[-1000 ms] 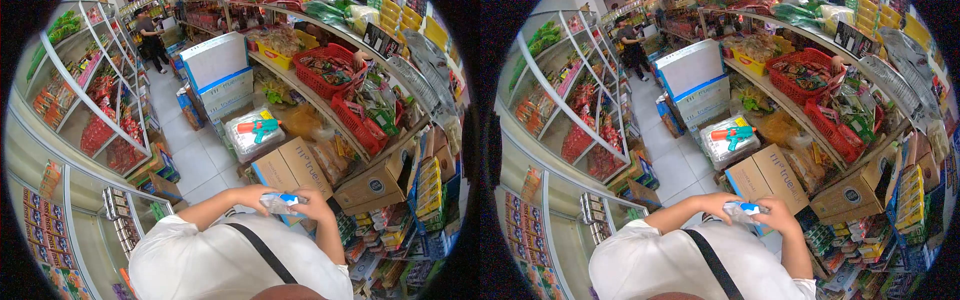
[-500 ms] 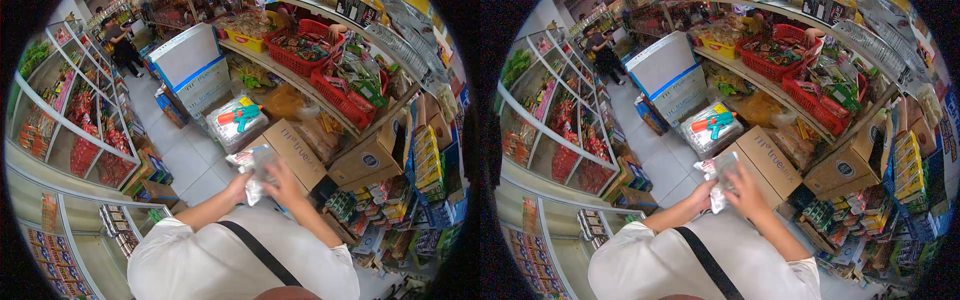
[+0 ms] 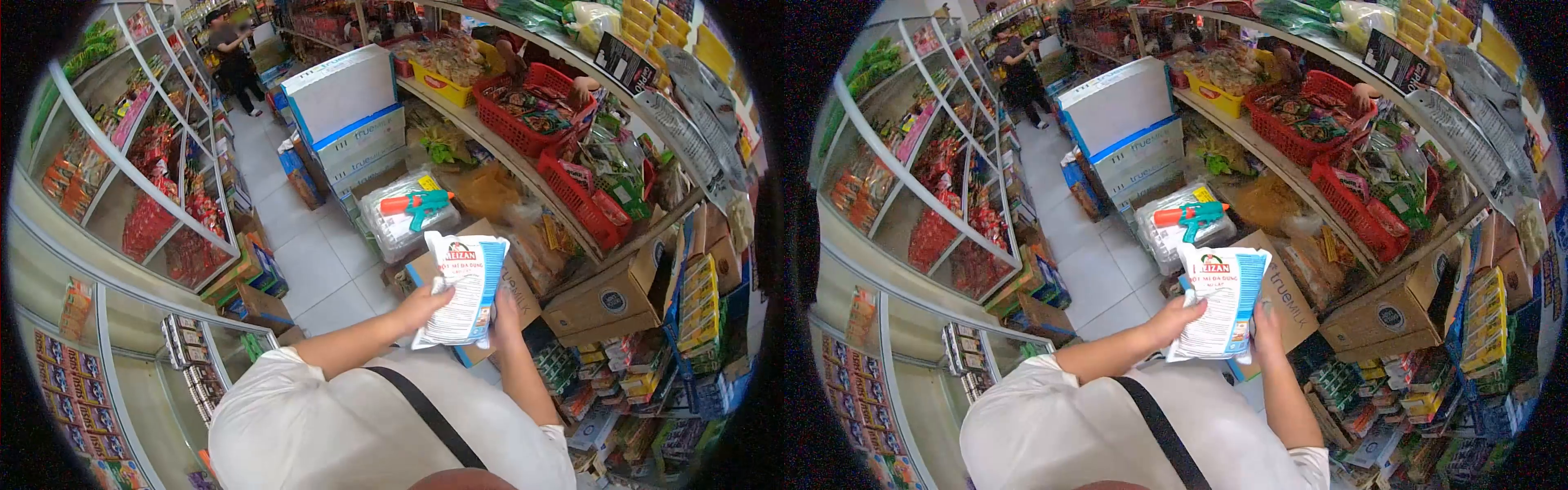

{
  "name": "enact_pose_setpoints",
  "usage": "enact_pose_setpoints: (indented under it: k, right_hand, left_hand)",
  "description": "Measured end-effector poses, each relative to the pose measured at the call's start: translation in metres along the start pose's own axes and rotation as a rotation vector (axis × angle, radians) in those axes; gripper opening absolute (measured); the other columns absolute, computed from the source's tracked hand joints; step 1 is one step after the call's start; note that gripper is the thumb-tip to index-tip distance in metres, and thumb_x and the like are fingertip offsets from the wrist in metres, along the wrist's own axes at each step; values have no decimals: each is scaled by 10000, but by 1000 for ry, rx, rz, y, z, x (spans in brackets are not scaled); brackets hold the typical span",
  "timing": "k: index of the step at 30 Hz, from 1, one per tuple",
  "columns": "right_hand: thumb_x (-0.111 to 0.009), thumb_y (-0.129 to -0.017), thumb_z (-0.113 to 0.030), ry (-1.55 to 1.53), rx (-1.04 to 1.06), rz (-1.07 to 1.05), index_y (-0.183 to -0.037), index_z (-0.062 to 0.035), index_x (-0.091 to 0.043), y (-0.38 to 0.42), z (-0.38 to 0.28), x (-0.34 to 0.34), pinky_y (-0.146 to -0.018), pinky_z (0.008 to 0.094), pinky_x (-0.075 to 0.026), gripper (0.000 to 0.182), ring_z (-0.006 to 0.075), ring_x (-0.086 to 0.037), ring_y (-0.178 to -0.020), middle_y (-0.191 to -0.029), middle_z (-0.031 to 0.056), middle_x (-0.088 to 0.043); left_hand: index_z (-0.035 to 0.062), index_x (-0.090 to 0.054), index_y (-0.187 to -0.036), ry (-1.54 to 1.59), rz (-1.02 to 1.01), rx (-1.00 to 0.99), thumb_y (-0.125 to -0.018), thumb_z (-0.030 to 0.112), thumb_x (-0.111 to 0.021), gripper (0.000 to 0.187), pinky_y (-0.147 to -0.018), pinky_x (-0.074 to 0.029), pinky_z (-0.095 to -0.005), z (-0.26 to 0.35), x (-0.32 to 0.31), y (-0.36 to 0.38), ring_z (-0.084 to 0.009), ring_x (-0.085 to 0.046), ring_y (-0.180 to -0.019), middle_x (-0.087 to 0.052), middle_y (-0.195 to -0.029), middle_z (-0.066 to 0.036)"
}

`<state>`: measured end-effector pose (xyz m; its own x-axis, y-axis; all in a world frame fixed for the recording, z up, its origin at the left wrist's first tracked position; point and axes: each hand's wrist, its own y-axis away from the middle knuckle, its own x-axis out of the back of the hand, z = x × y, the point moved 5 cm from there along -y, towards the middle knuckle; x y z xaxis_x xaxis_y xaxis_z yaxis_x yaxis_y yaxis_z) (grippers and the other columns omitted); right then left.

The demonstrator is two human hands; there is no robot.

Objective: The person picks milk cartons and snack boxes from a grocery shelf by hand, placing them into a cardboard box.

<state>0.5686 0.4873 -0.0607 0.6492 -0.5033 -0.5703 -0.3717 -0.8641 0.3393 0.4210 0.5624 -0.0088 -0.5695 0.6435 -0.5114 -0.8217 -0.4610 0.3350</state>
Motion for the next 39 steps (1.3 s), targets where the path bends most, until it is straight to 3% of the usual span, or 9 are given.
enact_pose_setpoints:
  k: [6, 10, 14, 17, 20, 24, 29, 35, 39]
  right_hand:
    - [-556, -839, -111, -180, -29, 1, -1188, 15, -418, 26, 25, 9, -838, 411, -496, 395, 266, -578, -990, -1112, 155, -557]
    - [-612, -771, -9, 103, 164, 75, -1126, 59, -458, 37, -25, -19, -794, 359, -496, 393, 218, -605, -884, -1025, 157, -588]
    - [-661, -726, -27, 821, 291, -173, -1114, -7, -543, 46, -35, -49, -851, 349, -457, 406, 259, -587, -963, -1014, 132, -611]
    - [-675, -692, -47, 1232, 764, -618, -1180, -96, -537, 76, -47, -118, -974, 390, -366, 509, 350, -450, -1182, -1207, 193, -524]
    - [-670, -677, -57, 1420, 815, -456, -1199, -120, -532, 56, -51, -115, -1050, 415, -261, 544, 387, -261, -1303, -1352, 236, -358]
    - [-669, -697, -68, 1392, 805, -247, -1231, -70, -490, 36, -80, -103, -1059, 421, -249, 563, 396, -278, -1288, -1372, 232, -326]
    - [-720, -667, -190, 1488, 846, -537, -1212, -100, -513, 62, -53, -113, -1034, 465, -274, 590, 336, -333, -1277, -1352, 156, -395]
    - [-660, -643, -84, 1418, 1152, -256, -1235, -84, -494, 61, -77, -102, -1050, 465, -241, 615, 408, -283, -1286, -1359, 199, -370]
    - [-626, -680, -43, 1339, 1053, -189, -1249, -42, -466, 61, -100, -134, -1051, 474, -235, 590, 417, -297, -1274, -1346, 214, -381]
  left_hand:
    - [11, -413, -1262, -17, -28, 7, -889, 232, -547, 453, -896, -448, -335, 2, 24, -12, -193, -567, -1016, -563, -1140, -124]
    - [15, -292, -1329, -830, 471, -448, -840, 284, -615, 645, -918, -408, -366, 13, 52, -14, -250, -488, -1110, -469, -1233, -166]
    - [168, -280, -1364, 310, 136, -29, -885, 458, -448, 585, -961, -375, -413, 2, 5, 4, -261, -405, -1185, -396, -1284, -125]
    - [185, -390, -1319, 479, -328, 3, -885, 483, -411, 527, -983, -354, -427, -49, 40, -33, -248, -453, -1158, -476, -1246, -95]
    - [180, -462, -1272, 672, -53, 82, -861, 533, -402, 545, -989, -339, -452, -10, -21, 8, -264, -485, -1129, -516, -1236, -87]
    - [212, -416, -1307, 711, -387, 139, -847, 593, -378, 598, -999, -333, -428, -9, -41, 9, -229, -456, -1175, -451, -1317, -61]
    - [111, -393, -1320, 725, -75, -145, -894, 488, -353, 570, -1025, -320, -439, 1, -1, -3, -262, -436, -1197, -430, -1333, -93]
    - [70, -410, -1295, 677, -232, -333, -895, 440, -393, 546, -989, -366, -439, 59, -9, 11, -272, -491, -1135, -487, -1268, -131]
    - [115, -355, -1347, 575, -211, -158, -895, 469, -392, 575, -1009, -347, -427, -5, 1, -9, -245, -446, -1193, -410, -1351, -92]
